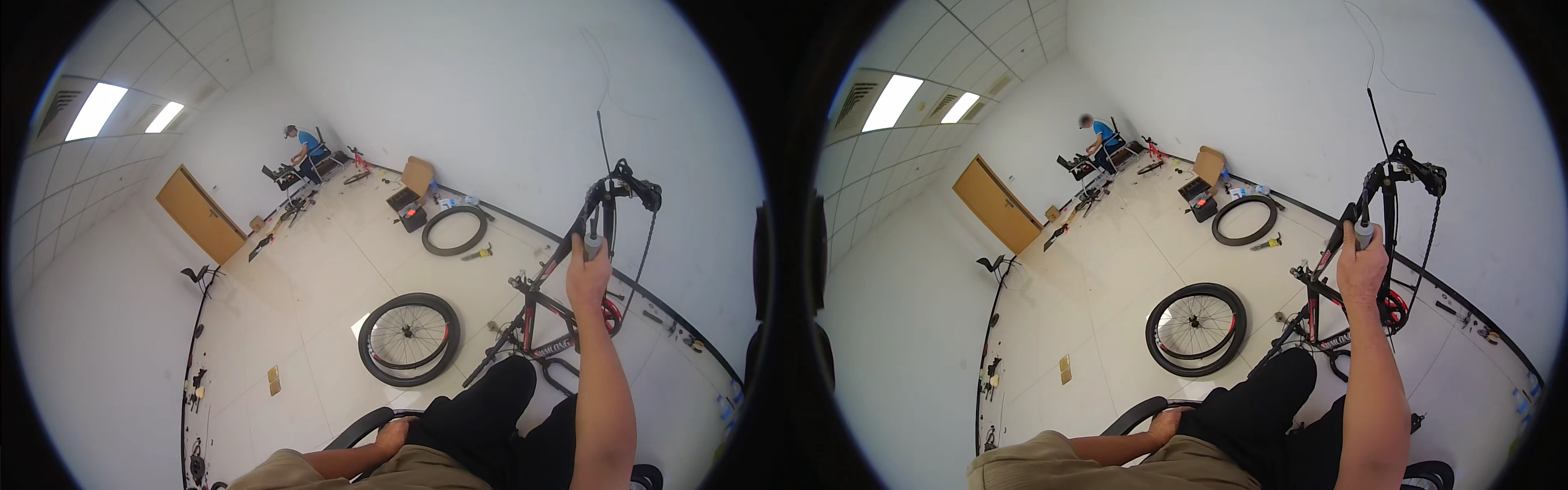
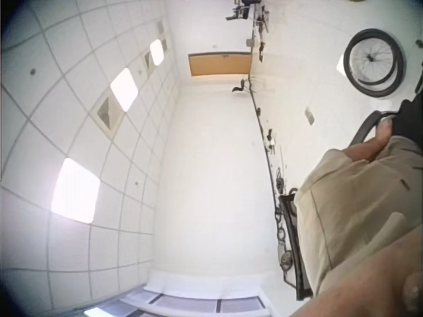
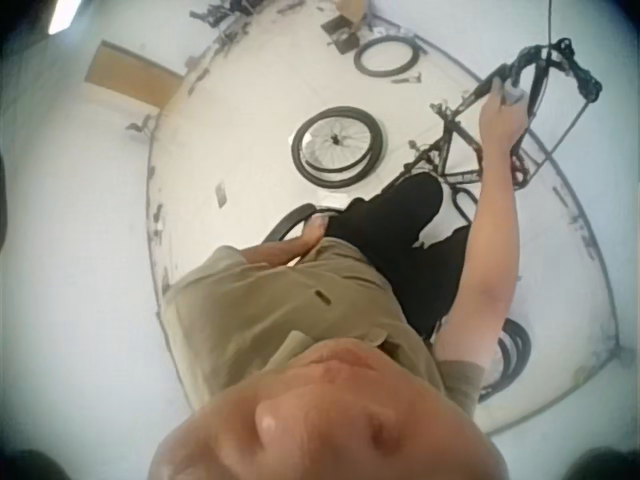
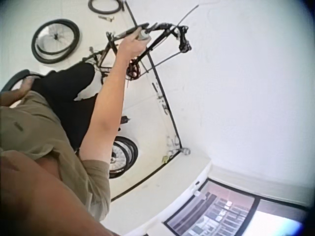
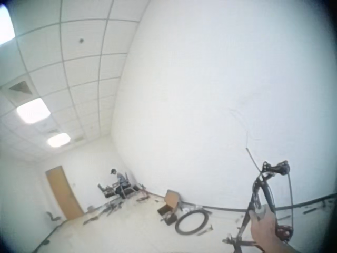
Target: The person works on a bicycle frame mounted upside down, using a screwdriver to adjust the rear derailleur and chain. They manipulate the chain around the gears and crankset while seated, occasionally repositioning the frame to access different components.
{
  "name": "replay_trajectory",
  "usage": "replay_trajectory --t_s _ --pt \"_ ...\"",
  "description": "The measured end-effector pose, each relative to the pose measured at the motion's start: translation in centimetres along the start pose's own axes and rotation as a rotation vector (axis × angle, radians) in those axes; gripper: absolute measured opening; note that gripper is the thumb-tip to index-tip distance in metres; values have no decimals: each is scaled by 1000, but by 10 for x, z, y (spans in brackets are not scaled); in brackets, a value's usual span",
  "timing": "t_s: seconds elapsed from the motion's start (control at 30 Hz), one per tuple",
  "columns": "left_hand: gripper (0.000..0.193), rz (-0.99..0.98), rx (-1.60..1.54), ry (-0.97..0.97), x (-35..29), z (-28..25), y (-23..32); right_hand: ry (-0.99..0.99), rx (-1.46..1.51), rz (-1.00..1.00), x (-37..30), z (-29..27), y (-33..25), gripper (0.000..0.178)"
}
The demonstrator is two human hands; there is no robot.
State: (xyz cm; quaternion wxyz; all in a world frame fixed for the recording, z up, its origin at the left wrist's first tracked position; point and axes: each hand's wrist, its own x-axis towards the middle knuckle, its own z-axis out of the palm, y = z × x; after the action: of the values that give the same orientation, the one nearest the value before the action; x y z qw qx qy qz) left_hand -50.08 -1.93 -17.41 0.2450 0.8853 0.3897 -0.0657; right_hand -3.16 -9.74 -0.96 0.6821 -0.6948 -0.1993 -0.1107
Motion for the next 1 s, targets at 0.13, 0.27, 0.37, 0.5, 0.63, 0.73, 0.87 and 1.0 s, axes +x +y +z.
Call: replay_trajectory --t_s 0.13,0.27,0.37,0.5,0.63,0.73,0.87,1.0 --pt "43 -29 -160 66 -9 -1 12 4 -10 -29 1 -1 2 28" --pt "46 418 -156 220 -32 0 -17 20 -16 -42 3 -2 3 27" --pt "36 125 -266 -45 -82 -45 8 14 14 -23 6 -3 5 27" --pt "34 -260 -483 -303 -113 -46 -29 85 -41 -39 5 2 2 34" --pt "37 -438 -865 -474 -73 -55 -20 75 -63 -43 7 5 9 33" --pt "46 -661 -714 -517 -50 -55 2 68 -48 -52 8 3 8 33" --pt "57 -708 -877 -539 -43 -56 7 17 -100 -15 4 -1 5 34" --pt "58 -824 -891 -705 -53 -65 -1 -4 -93 -7 4 -1 1 35"
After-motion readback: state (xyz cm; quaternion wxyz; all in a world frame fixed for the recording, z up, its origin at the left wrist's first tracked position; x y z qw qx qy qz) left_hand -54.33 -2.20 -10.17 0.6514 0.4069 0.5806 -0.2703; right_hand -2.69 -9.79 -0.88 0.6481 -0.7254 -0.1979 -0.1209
